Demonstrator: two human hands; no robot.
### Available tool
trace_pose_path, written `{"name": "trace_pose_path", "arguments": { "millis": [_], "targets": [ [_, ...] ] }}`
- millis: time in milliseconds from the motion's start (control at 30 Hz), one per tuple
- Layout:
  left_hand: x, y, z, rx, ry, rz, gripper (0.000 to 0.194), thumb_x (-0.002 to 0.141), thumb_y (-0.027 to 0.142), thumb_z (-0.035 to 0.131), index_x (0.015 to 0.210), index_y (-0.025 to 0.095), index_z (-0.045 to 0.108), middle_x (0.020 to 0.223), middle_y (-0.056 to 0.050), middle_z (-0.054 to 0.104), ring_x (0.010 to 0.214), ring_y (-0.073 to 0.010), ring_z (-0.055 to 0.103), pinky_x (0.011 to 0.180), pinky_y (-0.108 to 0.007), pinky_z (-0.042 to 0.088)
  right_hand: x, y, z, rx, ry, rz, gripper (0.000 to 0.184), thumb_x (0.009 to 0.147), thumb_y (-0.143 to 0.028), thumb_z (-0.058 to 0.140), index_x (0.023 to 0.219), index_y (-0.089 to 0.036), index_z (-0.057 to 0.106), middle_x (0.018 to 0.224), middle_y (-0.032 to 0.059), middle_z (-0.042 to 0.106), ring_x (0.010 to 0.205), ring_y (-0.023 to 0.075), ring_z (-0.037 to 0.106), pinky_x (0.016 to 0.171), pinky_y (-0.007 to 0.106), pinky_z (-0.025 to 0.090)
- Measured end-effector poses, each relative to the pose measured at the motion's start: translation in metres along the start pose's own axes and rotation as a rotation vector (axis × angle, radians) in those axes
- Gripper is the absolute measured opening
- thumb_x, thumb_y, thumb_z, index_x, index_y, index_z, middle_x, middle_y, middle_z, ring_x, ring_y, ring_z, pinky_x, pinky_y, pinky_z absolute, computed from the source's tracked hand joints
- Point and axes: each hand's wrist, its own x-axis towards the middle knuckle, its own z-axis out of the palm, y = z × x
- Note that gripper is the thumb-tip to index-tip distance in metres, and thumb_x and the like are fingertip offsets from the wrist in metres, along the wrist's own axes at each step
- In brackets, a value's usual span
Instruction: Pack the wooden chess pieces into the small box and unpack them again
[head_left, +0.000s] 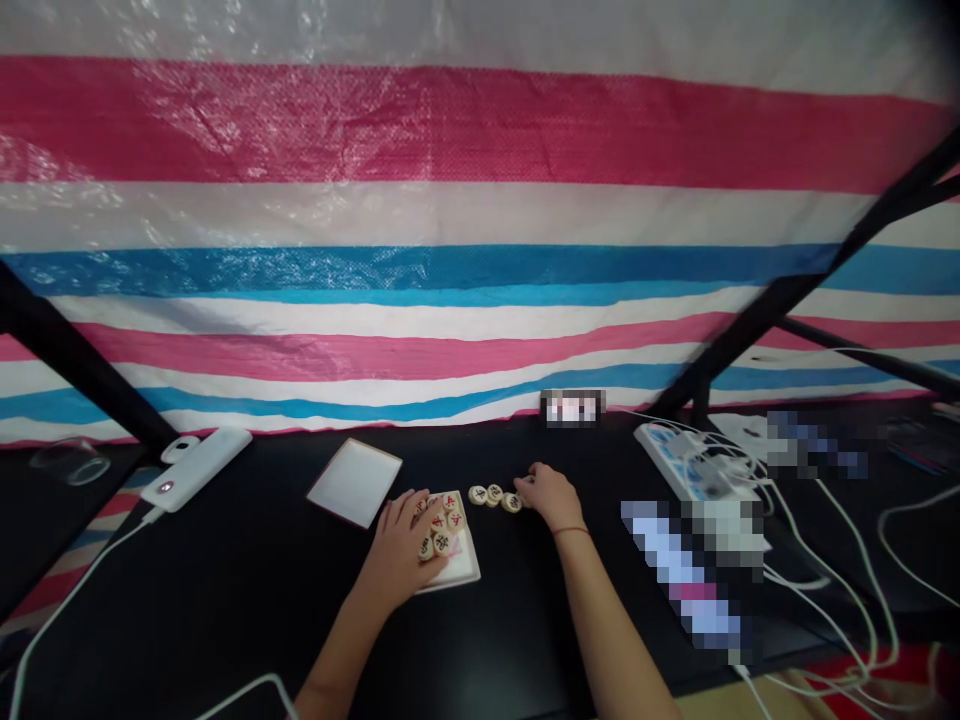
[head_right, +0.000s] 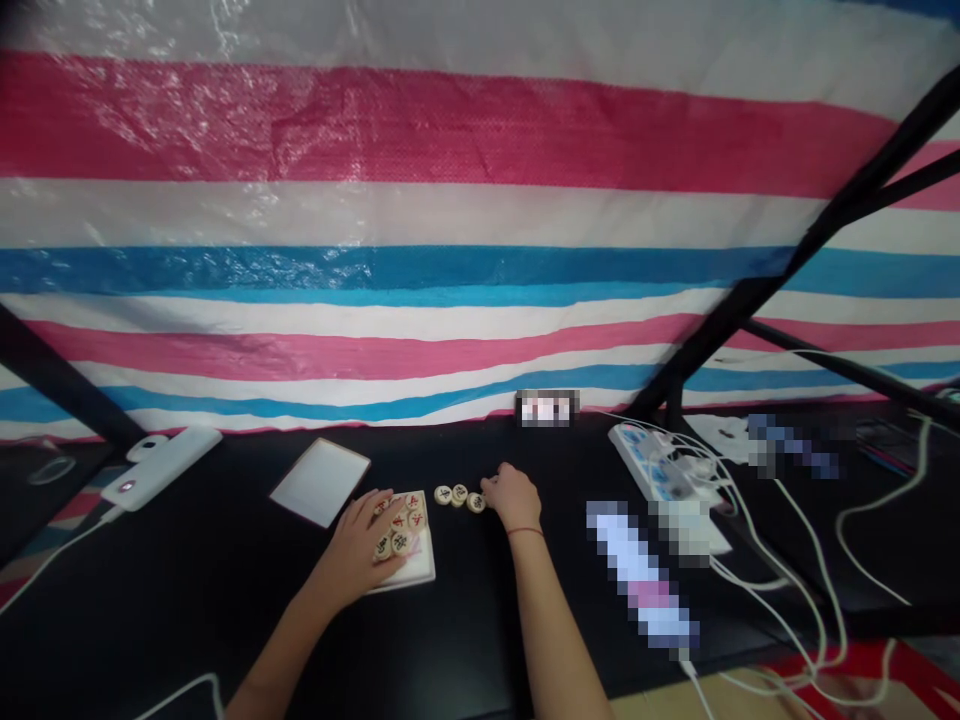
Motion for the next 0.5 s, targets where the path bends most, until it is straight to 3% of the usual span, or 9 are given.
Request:
{"name": "trace_pose_path", "arguments": {
  "millis": [167, 267, 367, 433, 500],
  "targets": [
    [-0.002, -0.001, 0.002, 0.020, 0.008, -0.006, 0.068, 0.073, 0.032, 0.068, 0.137, 0.026, 0.047, 0.141, -0.010, 0.048, 0.130, -0.0332, 0.040, 0.109, -0.052, 0.030, 0.004, 0.001, -0.010, 0.014, 0.012, -0.021, 0.023, 0.079, -0.026, 0.056, 0.091, -0.012, 0.072, 0.092, 0.0190, 0.071, 0.090, 0.0296, 0.068, 0.072, 0.032, 0.046],
    [-0.002, -0.003, 0.002, 0.026, 0.000, -0.010, 0.070, 0.072, 0.035, 0.070, 0.138, 0.029, 0.046, 0.141, -0.010, 0.048, 0.130, -0.0338, 0.040, 0.110, -0.056, 0.027, -0.009, -0.001, -0.021, 0.047, 0.052, -0.093, 0.026, 0.084, -0.026, 0.051, 0.093, -0.014, 0.072, 0.093, 0.0153, 0.071, 0.093, 0.0269, 0.067, 0.077, 0.032, 0.047],
    [-0.002, -0.001, -0.005, 0.017, 0.003, -0.015, 0.068, 0.074, 0.036, 0.070, 0.137, 0.030, 0.045, 0.140, -0.010, 0.049, 0.131, -0.0336, 0.040, 0.110, -0.059, 0.024, -0.035, -0.006, -0.023, 0.308, 0.060, -0.321, 0.032, 0.084, -0.032, 0.055, 0.110, -0.017, 0.067, 0.095, 0.0083, 0.071, 0.088, 0.0200, 0.066, 0.078, 0.028, 0.048],
    [-0.001, 0.005, -0.013, -0.010, 0.020, 0.002, 0.062, 0.078, 0.034, 0.067, 0.137, 0.028, 0.046, 0.139, -0.010, 0.051, 0.129, -0.0319, 0.043, 0.111, -0.058, 0.025, -0.057, -0.009, -0.017, 0.607, -0.026, -0.484, 0.039, 0.080, -0.036, 0.061, 0.114, -0.017, 0.064, 0.091, 0.0057, 0.071, 0.079, 0.0181, 0.066, 0.073, 0.028, 0.051],
    [0.000, 0.015, -0.023, -0.066, 0.024, 0.048, 0.058, 0.081, 0.032, 0.065, 0.136, 0.029, 0.047, 0.135, -0.008, 0.054, 0.125, -0.0283, 0.048, 0.109, -0.052, 0.031, -0.077, -0.012, -0.008, 0.789, -0.145, -0.531, 0.040, 0.076, -0.036, 0.066, 0.112, -0.018, 0.064, 0.086, 0.0036, 0.070, 0.075, 0.0170, 0.065, 0.070, 0.028, 0.053]
  ]
}}
